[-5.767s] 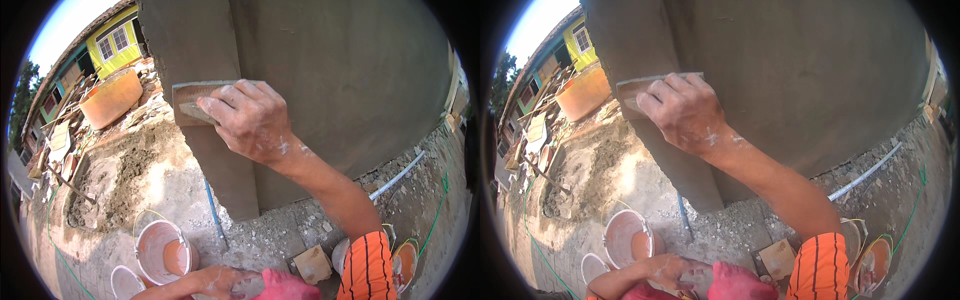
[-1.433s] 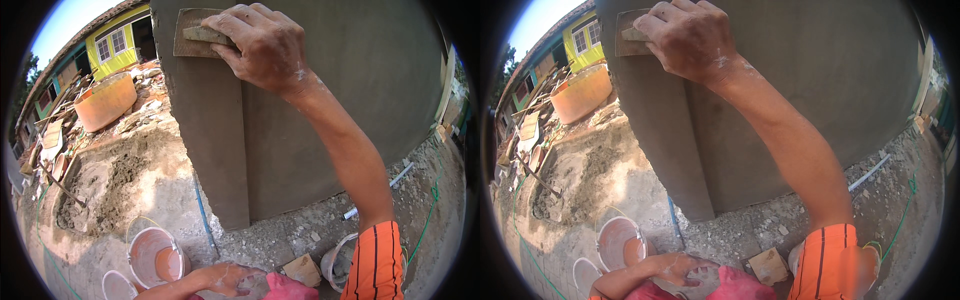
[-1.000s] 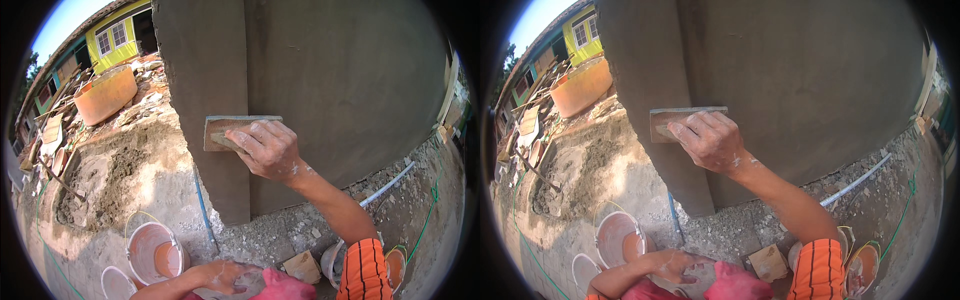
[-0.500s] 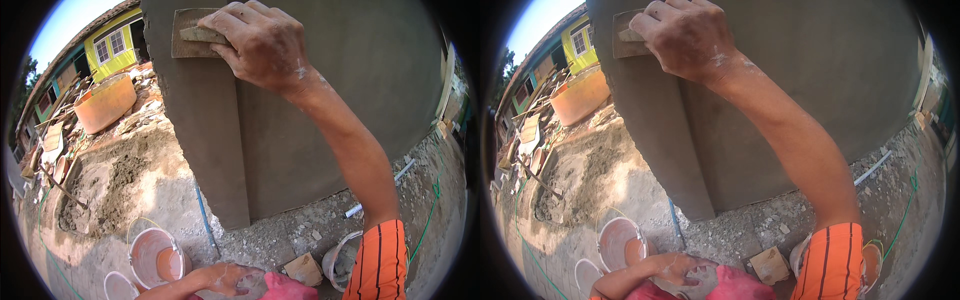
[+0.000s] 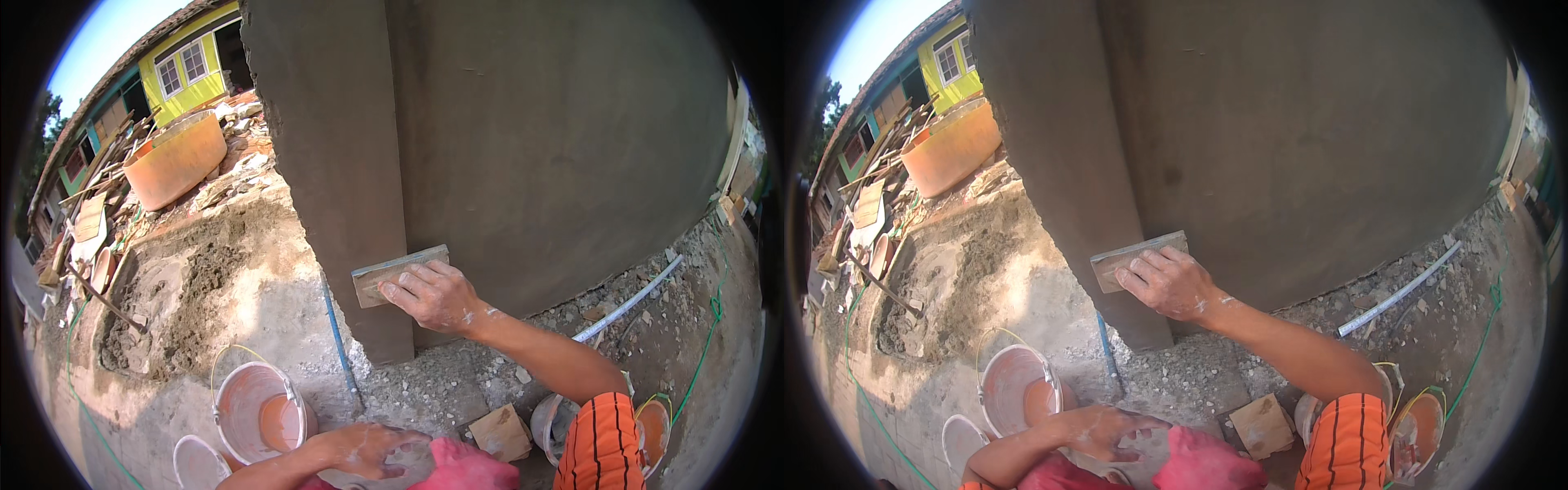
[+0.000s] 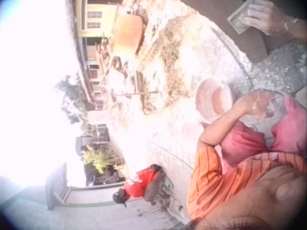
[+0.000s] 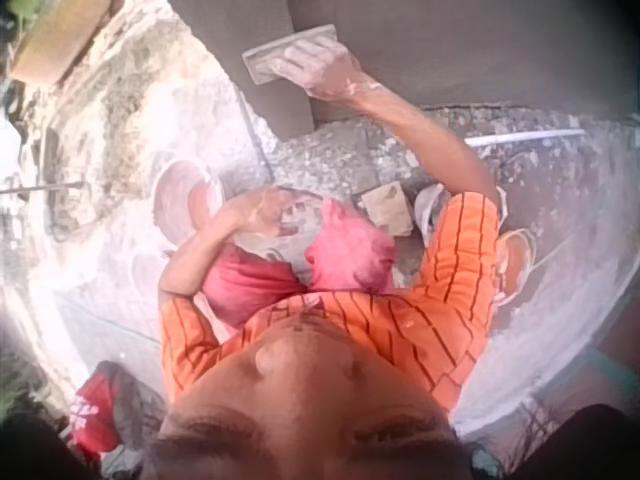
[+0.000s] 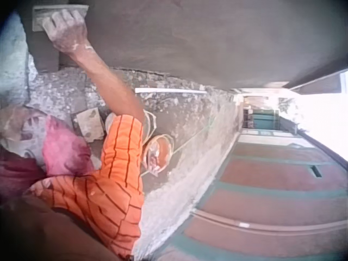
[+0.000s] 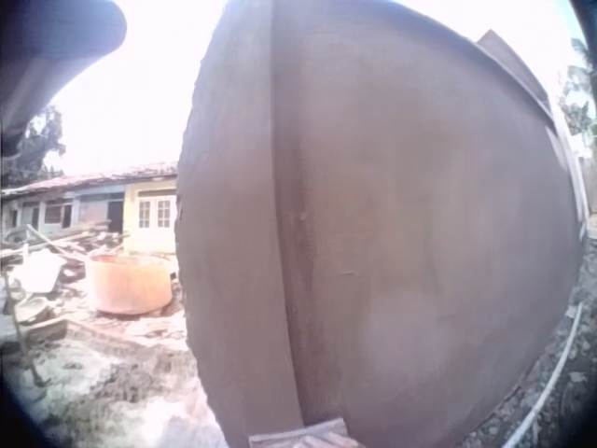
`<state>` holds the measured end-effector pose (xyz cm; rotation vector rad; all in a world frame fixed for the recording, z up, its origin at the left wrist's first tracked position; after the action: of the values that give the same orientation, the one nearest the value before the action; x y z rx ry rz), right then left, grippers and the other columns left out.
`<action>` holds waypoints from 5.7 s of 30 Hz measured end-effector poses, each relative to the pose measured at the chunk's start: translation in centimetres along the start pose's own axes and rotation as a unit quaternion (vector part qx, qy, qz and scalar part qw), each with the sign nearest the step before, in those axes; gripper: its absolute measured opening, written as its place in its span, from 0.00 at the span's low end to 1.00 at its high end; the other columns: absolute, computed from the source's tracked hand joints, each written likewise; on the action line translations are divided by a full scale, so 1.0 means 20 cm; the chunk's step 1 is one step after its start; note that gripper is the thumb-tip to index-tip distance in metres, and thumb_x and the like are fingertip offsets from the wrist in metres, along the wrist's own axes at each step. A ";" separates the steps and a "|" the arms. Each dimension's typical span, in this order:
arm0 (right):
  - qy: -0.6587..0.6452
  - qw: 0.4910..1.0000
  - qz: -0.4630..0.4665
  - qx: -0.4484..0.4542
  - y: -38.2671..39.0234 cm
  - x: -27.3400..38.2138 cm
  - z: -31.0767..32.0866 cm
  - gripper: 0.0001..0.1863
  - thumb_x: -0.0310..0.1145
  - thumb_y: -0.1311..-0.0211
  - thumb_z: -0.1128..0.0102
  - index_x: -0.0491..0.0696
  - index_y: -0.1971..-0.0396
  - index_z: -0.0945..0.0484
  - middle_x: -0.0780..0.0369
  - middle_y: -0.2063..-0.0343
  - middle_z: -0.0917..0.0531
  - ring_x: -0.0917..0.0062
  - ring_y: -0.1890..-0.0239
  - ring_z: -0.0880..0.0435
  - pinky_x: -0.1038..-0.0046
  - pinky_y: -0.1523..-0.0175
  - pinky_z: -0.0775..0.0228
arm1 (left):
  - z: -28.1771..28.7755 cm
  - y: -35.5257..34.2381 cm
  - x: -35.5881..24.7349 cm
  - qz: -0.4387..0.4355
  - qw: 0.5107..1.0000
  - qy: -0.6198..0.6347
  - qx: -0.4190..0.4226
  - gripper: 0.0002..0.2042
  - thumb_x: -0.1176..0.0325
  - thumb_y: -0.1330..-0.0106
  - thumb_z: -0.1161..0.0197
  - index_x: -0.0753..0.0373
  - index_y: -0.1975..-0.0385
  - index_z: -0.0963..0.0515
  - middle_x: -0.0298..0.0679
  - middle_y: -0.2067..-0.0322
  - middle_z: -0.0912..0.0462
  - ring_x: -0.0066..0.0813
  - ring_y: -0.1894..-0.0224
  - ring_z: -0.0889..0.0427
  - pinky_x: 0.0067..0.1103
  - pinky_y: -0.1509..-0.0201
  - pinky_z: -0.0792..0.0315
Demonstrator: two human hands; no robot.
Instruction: The person smooths a freshly plastered wall using a trowel and a wooden float. They repeatedly scrape and level the surface, focusing on edges and corners, while another person works in the background.
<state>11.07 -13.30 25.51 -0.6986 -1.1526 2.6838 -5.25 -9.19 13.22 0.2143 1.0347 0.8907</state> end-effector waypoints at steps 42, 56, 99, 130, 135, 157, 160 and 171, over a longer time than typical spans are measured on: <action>-0.514 0.801 -0.194 -0.237 -0.90 -0.90 0.71 0.11 0.29 0.30 0.40 0.37 0.54 0.22 0.62 0.63 0.15 0.85 0.59 0.18 0.80 0.53 0.25 | 0.04 0.06 0.02 0.014 0.999 0.037 -0.030 0.35 0.52 0.34 0.38 0.54 0.29 0.40 0.49 0.48 0.19 0.45 0.48 0.18 0.33 0.41 0.24; -0.537 0.727 -0.424 -0.063 0.21 -0.40 -0.17 0.18 0.28 0.39 0.33 0.42 0.49 0.21 0.60 0.60 0.13 0.79 0.59 0.15 0.73 0.50 0.24 | -0.01 -0.04 0.02 0.033 0.999 0.036 0.011 0.35 0.51 0.35 0.37 0.51 0.29 0.41 0.46 0.48 0.19 0.43 0.50 0.17 0.33 0.43 0.24; -0.333 0.806 -0.477 0.109 1.02 0.25 -0.26 0.22 0.32 0.43 0.31 0.46 0.47 0.20 0.60 0.58 0.15 0.72 0.56 0.15 0.69 0.50 0.24 | -0.01 0.08 -0.07 0.001 0.998 0.058 -0.003 0.34 0.57 0.37 0.36 0.57 0.31 0.39 0.55 0.51 0.18 0.51 0.54 0.16 0.39 0.47 0.23; 0.093 0.429 -0.805 0.399 4.26 0.20 1.73 0.20 0.34 0.50 0.33 0.38 0.58 0.17 0.56 0.64 0.13 0.70 0.63 0.15 0.69 0.55 0.24 | -0.11 -0.26 -0.06 0.070 0.997 0.016 0.021 0.30 0.59 0.40 0.36 0.62 0.37 0.31 0.50 0.61 0.18 0.51 0.56 0.17 0.38 0.49 0.24; 0.093 0.488 -0.824 0.271 4.17 0.10 2.53 0.20 0.34 0.45 0.42 0.39 0.55 0.17 0.59 0.62 0.13 0.71 0.62 0.15 0.71 0.54 0.26 | -0.11 -0.17 -0.26 -0.042 0.995 -0.089 0.035 0.24 0.60 0.42 0.35 0.64 0.47 0.25 0.47 0.59 0.19 0.44 0.58 0.17 0.34 0.53 0.23; -0.457 0.423 -0.780 -0.061 1.72 0.82 -1.05 0.18 0.37 0.33 0.37 0.41 0.51 0.25 0.58 0.61 0.17 0.75 0.59 0.18 0.71 0.52 0.26 | -0.07 -0.07 -0.46 -0.293 0.926 -0.226 -0.074 0.19 0.61 0.42 0.36 0.63 0.53 0.21 0.39 0.62 0.18 0.35 0.62 0.17 0.28 0.55 0.24; -0.475 0.198 -0.758 -0.400 1.51 1.05 -1.25 0.17 0.36 0.32 0.37 0.41 0.52 0.27 0.62 0.60 0.19 0.81 0.59 0.24 0.74 0.51 0.30 | -0.02 0.03 -0.39 -0.310 0.929 -0.182 -0.089 0.21 0.65 0.43 0.33 0.64 0.49 0.22 0.41 0.59 0.17 0.35 0.62 0.16 0.27 0.55 0.23; -0.376 0.344 -0.743 -0.433 0.53 0.86 -1.10 0.18 0.30 0.34 0.36 0.41 0.50 0.32 0.60 0.60 0.22 0.83 0.59 0.24 0.76 0.55 0.29 | 0.08 0.28 -0.13 -0.257 0.951 -0.098 -0.140 0.28 0.61 0.42 0.31 0.62 0.41 0.25 0.43 0.55 0.19 0.35 0.61 0.17 0.30 0.53 0.23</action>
<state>6.70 -1.18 -1.40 1.2656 -1.7775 0.4396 -7.45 -7.19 18.84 -0.1993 0.7169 0.5174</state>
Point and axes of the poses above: each hand's wrist, its own y-axis away from the middle knuckle, its own z-axis out of the back of the hand, x = y × z, the point moved 8 cm from there along -y, towards the middle knuckle
